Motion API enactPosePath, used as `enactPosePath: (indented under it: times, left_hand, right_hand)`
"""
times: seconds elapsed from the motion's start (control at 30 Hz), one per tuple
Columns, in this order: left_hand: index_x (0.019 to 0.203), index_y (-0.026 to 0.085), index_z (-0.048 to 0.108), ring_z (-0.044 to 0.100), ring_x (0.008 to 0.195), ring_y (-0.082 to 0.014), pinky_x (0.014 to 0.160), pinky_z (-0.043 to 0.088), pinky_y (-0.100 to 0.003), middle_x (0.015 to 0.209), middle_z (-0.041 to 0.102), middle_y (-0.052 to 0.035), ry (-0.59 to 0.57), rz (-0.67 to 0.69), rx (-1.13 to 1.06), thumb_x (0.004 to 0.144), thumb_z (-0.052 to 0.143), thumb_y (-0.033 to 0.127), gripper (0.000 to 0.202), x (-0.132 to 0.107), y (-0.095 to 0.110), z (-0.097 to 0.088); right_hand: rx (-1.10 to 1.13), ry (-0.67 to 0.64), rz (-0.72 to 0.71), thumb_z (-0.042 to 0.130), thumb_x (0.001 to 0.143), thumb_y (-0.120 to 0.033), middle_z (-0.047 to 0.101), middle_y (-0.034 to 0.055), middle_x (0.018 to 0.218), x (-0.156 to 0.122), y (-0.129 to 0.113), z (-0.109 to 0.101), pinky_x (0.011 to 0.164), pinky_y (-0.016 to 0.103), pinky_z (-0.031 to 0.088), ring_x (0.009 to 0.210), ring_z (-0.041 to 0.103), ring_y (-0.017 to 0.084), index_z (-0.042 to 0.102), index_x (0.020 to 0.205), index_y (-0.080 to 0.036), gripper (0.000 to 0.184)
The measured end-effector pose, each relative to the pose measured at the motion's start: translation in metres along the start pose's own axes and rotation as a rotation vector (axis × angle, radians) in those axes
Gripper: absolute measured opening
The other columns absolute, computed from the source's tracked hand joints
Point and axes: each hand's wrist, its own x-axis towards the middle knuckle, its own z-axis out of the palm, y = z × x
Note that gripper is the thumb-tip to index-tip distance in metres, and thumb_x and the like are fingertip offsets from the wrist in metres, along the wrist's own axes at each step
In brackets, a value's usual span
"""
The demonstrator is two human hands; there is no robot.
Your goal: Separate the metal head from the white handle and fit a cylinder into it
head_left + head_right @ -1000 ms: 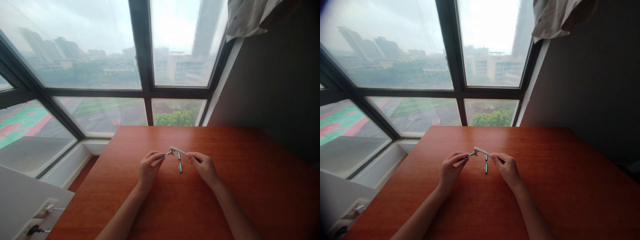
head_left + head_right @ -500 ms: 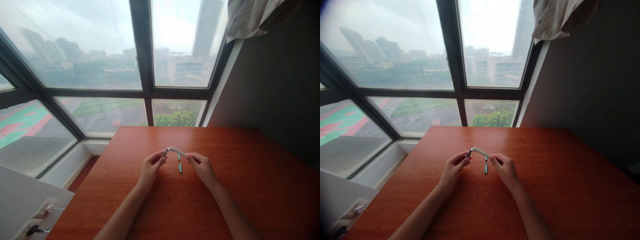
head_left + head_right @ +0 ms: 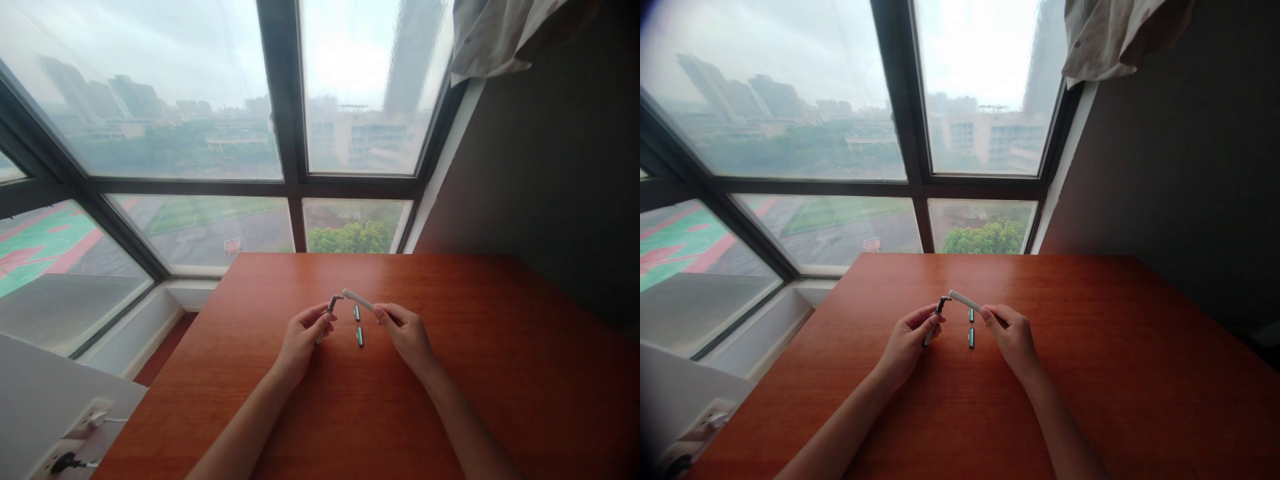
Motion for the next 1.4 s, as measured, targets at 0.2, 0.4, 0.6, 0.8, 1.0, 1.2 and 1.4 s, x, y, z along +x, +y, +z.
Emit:
enactPosePath:
  times: [0.2, 0.4, 0.6, 0.8, 1.0, 1.2, 1.4]
  left_hand:
    - [0.104, 0.014, 0.070, 0.054, 0.062, -0.0097, 0.058, 0.040, -0.022, 0.083, 0.067, -0.0082, -0.054, -0.050, -0.051, 0.069, 0.076, 0.034, 0.040, -0.0027, 0.0009, 0.0020]
    - [0.104, 0.013, 0.069, 0.053, 0.059, -0.0086, 0.055, 0.038, -0.021, 0.081, 0.066, -0.0074, -0.036, -0.100, -0.119, 0.069, 0.077, 0.032, 0.041, -0.0022, -0.0005, 0.0026]
    - [0.105, 0.013, 0.069, 0.053, 0.060, -0.0081, 0.055, 0.038, -0.020, 0.081, 0.065, -0.0071, -0.036, -0.118, -0.138, 0.072, 0.075, 0.031, 0.038, -0.0018, -0.0024, 0.0027]
    - [0.106, 0.013, 0.068, 0.052, 0.060, -0.0078, 0.055, 0.038, -0.020, 0.082, 0.065, -0.0073, -0.027, -0.090, -0.130, 0.074, 0.073, 0.030, 0.037, -0.0030, -0.0006, 0.0038]
    - [0.103, 0.013, 0.069, 0.052, 0.059, -0.0075, 0.054, 0.037, -0.020, 0.080, 0.065, -0.0063, -0.015, -0.078, -0.132, 0.073, 0.074, 0.031, 0.035, -0.0026, 0.0004, 0.0044]
    - [0.104, 0.014, 0.068, 0.052, 0.059, -0.0079, 0.055, 0.037, -0.020, 0.080, 0.065, -0.0063, -0.022, -0.063, -0.096, 0.073, 0.073, 0.032, 0.036, -0.0012, -0.0029, 0.0030]
    - [0.106, 0.014, 0.068, 0.052, 0.059, -0.0088, 0.054, 0.037, -0.021, 0.080, 0.065, -0.0070, -0.010, -0.045, -0.091, 0.071, 0.075, 0.033, 0.040, -0.0007, -0.0025, 0.0024]
  right_hand:
    - [-0.031, -0.031, -0.037, 0.054, 0.086, -0.044, 0.064, 0.0027, 0.071, -0.0004, 0.0010, 0.0013, 0.057, 0.024, 0.040, 0.064, 0.055, 0.017, 0.072, 0.084, -0.018, 0.032]
    - [-0.079, -0.019, -0.044, 0.054, 0.087, -0.043, 0.065, 0.0031, 0.073, 0.0006, 0.0046, 0.0003, 0.060, 0.025, 0.041, 0.067, 0.057, 0.017, 0.071, 0.086, -0.018, 0.030]
    - [-0.075, -0.007, -0.052, 0.053, 0.088, -0.043, 0.064, 0.0025, 0.070, 0.0001, 0.0029, 0.0011, 0.058, 0.024, 0.041, 0.065, 0.056, 0.017, 0.071, 0.083, -0.018, 0.031]
    - [-0.104, -0.019, -0.056, 0.053, 0.088, -0.043, 0.065, 0.0031, 0.072, 0.0014, 0.0053, -0.0001, 0.059, 0.025, 0.041, 0.065, 0.057, 0.017, 0.071, 0.086, -0.018, 0.031]
    - [-0.123, -0.004, -0.047, 0.053, 0.087, -0.043, 0.066, 0.0032, 0.073, 0.0013, 0.0064, -0.0008, 0.059, 0.025, 0.041, 0.066, 0.057, 0.017, 0.072, 0.086, -0.018, 0.031]
    - [-0.070, 0.022, -0.022, 0.053, 0.086, -0.045, 0.063, 0.0024, 0.068, 0.0001, 0.0054, -0.0004, 0.057, 0.024, 0.041, 0.064, 0.056, 0.017, 0.071, 0.083, -0.017, 0.033]
    - [-0.095, -0.019, -0.039, 0.053, 0.087, -0.043, 0.067, 0.0036, 0.074, 0.0001, 0.0044, -0.0015, 0.060, 0.025, 0.042, 0.067, 0.058, 0.018, 0.072, 0.086, -0.018, 0.031]
